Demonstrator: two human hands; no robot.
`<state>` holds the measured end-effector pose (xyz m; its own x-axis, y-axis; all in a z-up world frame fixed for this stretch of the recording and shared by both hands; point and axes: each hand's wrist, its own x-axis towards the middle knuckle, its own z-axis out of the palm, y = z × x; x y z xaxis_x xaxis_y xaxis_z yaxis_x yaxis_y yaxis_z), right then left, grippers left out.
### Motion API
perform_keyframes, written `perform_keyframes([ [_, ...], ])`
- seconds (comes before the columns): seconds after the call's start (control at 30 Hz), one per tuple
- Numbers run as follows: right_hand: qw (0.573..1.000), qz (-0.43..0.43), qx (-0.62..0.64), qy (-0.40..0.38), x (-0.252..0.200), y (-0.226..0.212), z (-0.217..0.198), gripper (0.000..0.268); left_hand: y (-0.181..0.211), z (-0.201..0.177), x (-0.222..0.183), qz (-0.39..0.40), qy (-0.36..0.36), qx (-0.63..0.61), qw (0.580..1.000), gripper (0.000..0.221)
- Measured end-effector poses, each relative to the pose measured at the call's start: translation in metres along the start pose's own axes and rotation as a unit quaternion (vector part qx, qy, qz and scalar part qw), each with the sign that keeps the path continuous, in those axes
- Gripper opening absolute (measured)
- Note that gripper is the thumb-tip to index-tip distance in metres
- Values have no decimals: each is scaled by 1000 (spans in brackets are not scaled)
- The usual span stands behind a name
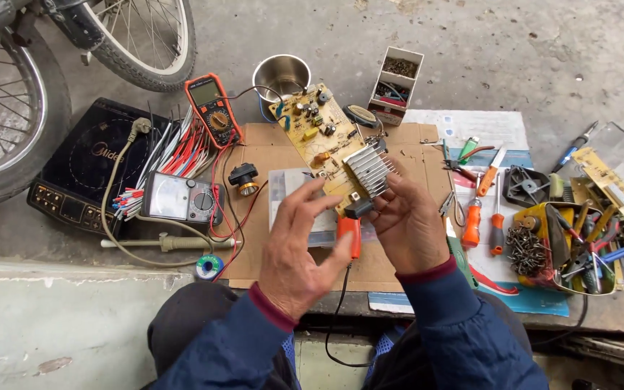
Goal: Repairing a circuit board using a soldering gun and pliers to manipulate components
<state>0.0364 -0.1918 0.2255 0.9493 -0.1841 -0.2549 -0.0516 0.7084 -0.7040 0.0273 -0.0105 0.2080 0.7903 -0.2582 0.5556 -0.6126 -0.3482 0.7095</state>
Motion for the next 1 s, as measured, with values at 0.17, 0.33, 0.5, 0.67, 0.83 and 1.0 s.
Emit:
perform_keyframes([
  [0.17,1000,10,-9,4,9,30,-11,50,-19,22,-10,-39,88,27,995,37],
  [0.33,999,32,-6,-13,12,43,-12,55,-31,18,-16,-55,131,31,989,31],
  [0.5,997,44,51,-36,12,44,-17,72,-17,4,-14,-88,89,0,992,39],
  [0.67,997,20,54,-46,10,43,-19,71,-17,4,-16,-92,84,-17,992,42],
  [0.83,997,14,51,-57,7,42,-18,72,-18,7,-18,-79,93,-24,992,41],
  [1.0,999,-31,16,-31,10,51,-17,60,-30,15,-14,-19,171,3,985,28],
])
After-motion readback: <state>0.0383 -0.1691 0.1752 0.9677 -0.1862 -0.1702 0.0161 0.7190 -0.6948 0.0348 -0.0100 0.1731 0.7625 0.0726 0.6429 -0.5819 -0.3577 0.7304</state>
